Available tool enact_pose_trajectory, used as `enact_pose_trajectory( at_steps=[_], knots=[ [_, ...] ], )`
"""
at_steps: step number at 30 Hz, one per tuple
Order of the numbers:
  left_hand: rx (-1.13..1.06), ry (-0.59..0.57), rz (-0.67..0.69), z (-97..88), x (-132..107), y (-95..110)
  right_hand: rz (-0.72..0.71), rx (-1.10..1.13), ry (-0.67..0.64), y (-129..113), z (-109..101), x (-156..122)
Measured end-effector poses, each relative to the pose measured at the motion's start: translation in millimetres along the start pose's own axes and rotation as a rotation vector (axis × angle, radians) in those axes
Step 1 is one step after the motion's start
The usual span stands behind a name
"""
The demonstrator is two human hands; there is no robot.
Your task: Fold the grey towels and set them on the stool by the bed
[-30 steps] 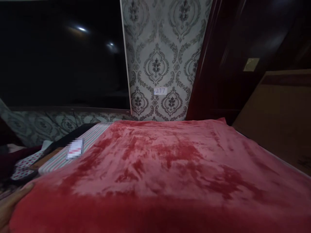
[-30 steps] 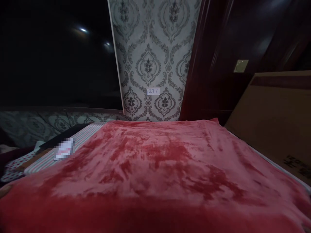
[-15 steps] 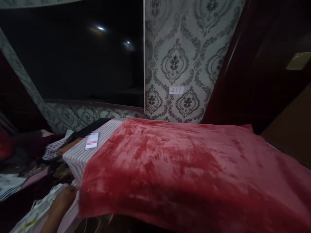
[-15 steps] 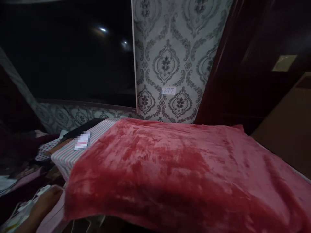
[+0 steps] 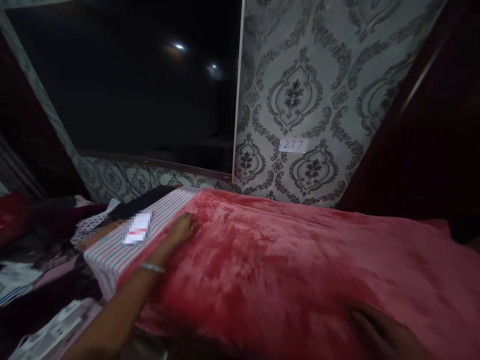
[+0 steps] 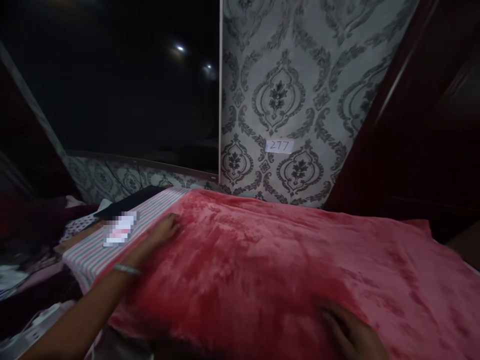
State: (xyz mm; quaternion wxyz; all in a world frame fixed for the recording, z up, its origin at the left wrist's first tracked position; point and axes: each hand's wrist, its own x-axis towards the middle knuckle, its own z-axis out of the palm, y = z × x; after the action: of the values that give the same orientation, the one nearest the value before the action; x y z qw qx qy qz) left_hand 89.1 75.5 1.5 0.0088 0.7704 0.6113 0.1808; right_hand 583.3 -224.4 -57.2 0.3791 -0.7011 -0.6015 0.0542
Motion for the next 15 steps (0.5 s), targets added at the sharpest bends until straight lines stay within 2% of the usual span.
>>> enact_pose_trajectory(
  at_steps=[4, 8, 11, 15],
  knots=[
    [-0.004, -0.007, -0.050, 20.8, 80.0, 10.7, -0.065, 0.085, -0.081, -22.7, 37.5, 71.5],
    [-0.002, 0.003, -0.155, 34.6, 150.9, 12.7, -0.071, 0.075, -0.154, -26.6, 64.5, 118.8],
    [-0.008, -0.015, -0.241, 42.1, 194.6, 11.5, -0.077, 0.041, -0.127, -13.9, 83.5, 131.8],
    [0.012, -0.040, -0.363, 52.2, 237.2, 7.5, -0.046, -0.025, -0.079, 6.8, 102.8, 128.0]
  ],
)
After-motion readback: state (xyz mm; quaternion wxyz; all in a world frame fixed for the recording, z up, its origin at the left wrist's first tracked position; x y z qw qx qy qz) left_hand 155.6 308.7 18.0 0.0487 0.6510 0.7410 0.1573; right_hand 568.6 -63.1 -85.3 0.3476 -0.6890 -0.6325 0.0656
